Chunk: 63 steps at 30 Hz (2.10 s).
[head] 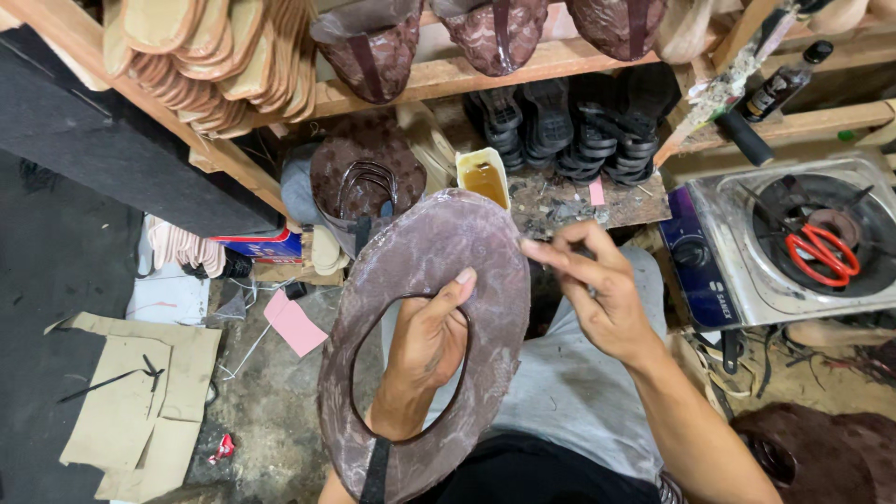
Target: The person sits on the floor of a shoe workshop holding a sandal upper with a strap, dips their fingers into a container of yellow adhesive, and spreads the glue along the edge of the upper. They rotate the upper to reach different sections, briefly reach to a shelf, and continue applying adhesive around the strap area.
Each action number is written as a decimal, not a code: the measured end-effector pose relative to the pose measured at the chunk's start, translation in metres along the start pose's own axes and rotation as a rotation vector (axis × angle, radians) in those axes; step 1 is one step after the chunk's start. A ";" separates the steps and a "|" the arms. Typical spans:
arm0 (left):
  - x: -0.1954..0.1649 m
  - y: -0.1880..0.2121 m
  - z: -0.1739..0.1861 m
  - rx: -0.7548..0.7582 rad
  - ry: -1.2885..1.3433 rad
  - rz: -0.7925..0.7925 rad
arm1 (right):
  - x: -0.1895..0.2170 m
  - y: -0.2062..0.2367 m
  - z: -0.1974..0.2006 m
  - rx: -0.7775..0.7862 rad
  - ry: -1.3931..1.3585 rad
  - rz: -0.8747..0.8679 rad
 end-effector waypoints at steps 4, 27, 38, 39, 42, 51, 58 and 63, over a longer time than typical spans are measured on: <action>-0.001 0.002 -0.010 0.031 0.012 0.010 | -0.002 0.000 0.005 -0.035 0.050 0.016; -0.003 0.002 0.016 -0.083 0.011 -0.038 | -0.047 -0.046 -0.006 0.105 0.373 -0.024; 0.004 0.010 0.042 -0.133 -0.125 0.128 | -0.177 -0.091 -0.078 0.549 0.912 -0.075; 0.004 0.010 0.043 -0.138 -0.119 0.132 | -0.175 -0.094 -0.080 0.518 0.915 -0.046; -0.002 0.008 0.045 -0.196 -0.217 0.054 | -0.160 -0.097 -0.071 0.407 0.889 -0.008; -0.014 -0.001 0.010 -0.134 -0.633 -0.134 | -0.036 -0.027 -0.008 0.029 -0.134 -0.046; -0.007 -0.006 -0.031 -0.039 -0.719 -0.220 | -0.011 0.006 0.003 0.020 -0.198 -0.010; -0.012 -0.003 -0.035 -0.104 -0.689 -0.241 | -0.007 0.017 0.006 0.010 -0.218 0.055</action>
Point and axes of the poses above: each hand's wrist, its own y-axis away from the middle knuckle, its own z-axis out of the back of the hand, x = y × z, the point moved 4 cm from there along -y, towards the middle knuckle, and after that the axes turned 14 degrees about -y, right-handed, at the moved point
